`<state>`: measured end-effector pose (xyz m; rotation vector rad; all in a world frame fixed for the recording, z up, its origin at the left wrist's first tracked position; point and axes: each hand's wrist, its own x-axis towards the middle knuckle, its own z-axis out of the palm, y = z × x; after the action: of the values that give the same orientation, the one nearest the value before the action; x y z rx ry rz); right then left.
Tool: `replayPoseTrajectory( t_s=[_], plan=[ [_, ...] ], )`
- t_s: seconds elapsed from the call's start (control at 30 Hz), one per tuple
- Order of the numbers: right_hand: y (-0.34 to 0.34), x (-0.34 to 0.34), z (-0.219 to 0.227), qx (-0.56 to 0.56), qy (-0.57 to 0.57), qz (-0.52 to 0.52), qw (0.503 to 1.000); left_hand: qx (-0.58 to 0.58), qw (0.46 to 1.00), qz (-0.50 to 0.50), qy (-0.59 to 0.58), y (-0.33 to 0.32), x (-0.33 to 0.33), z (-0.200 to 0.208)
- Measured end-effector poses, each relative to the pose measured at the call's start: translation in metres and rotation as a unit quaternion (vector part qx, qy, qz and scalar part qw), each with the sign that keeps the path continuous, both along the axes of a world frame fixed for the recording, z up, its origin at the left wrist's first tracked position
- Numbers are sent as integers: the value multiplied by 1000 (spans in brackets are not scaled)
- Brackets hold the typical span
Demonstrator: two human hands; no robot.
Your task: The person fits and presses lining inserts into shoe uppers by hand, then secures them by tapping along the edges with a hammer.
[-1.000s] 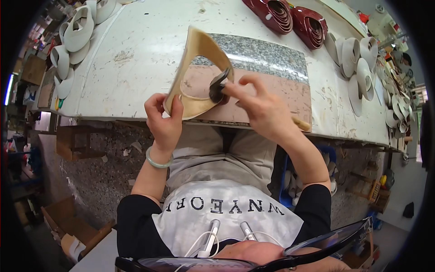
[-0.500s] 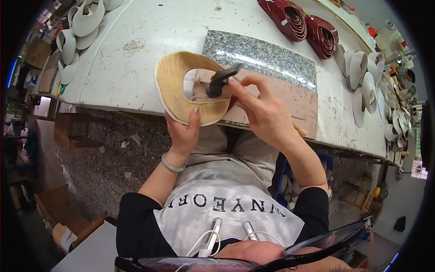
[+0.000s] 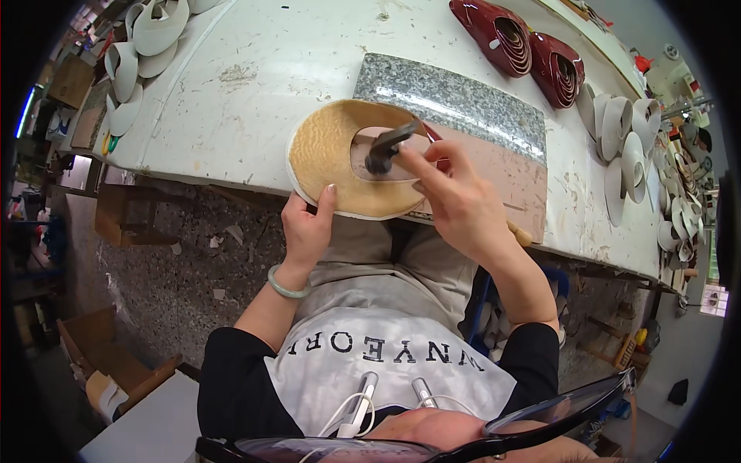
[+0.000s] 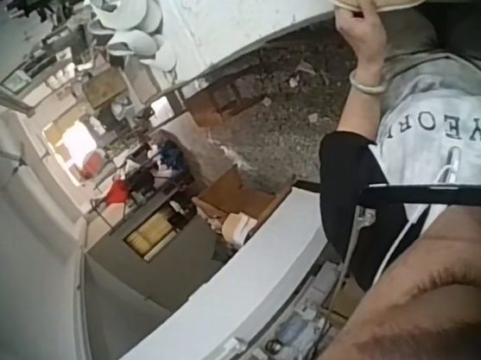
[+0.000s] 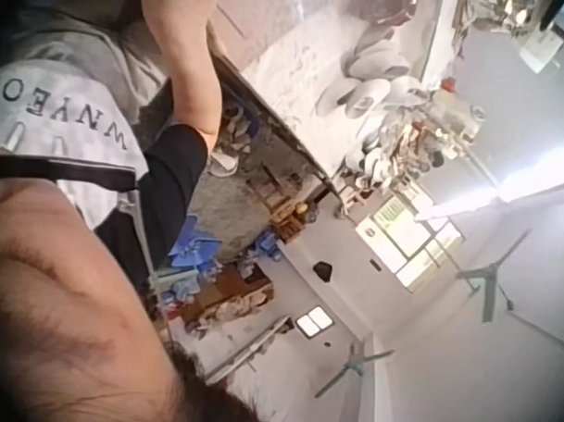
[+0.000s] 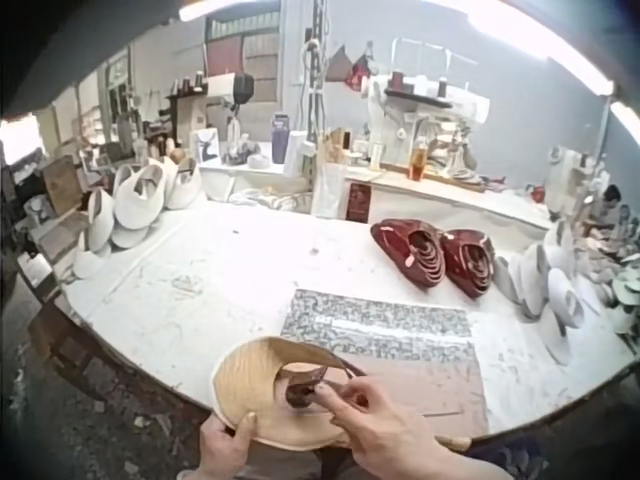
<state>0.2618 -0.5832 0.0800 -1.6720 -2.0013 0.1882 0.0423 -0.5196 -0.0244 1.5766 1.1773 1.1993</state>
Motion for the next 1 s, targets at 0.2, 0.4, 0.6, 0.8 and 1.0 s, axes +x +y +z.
replayPoseTrajectory(
  t_s=[0.2, 0.4, 0.6, 0.8, 1.0],
  plan=[
    [-4, 7, -10, -58, 47, 34, 997, -39, 999, -31, -16, 10, 7, 0],
    [-67, 133, -9, 108, 443, -273, 847, -40, 954, -174, -241, 69, -27, 9],
    [-145, 299, -58, -58, 403, -478, 778, -95, 902, -302, -294, 105, 22, 19],
    [-62, 166, -49, 46, 360, -56, 930, -250, 903, -300, -182, 120, 91, 31],
    [0, 125, -35, -58, 670, -45, 739, -250, 913, -318, -59, 158, 144, 50]
  ],
)
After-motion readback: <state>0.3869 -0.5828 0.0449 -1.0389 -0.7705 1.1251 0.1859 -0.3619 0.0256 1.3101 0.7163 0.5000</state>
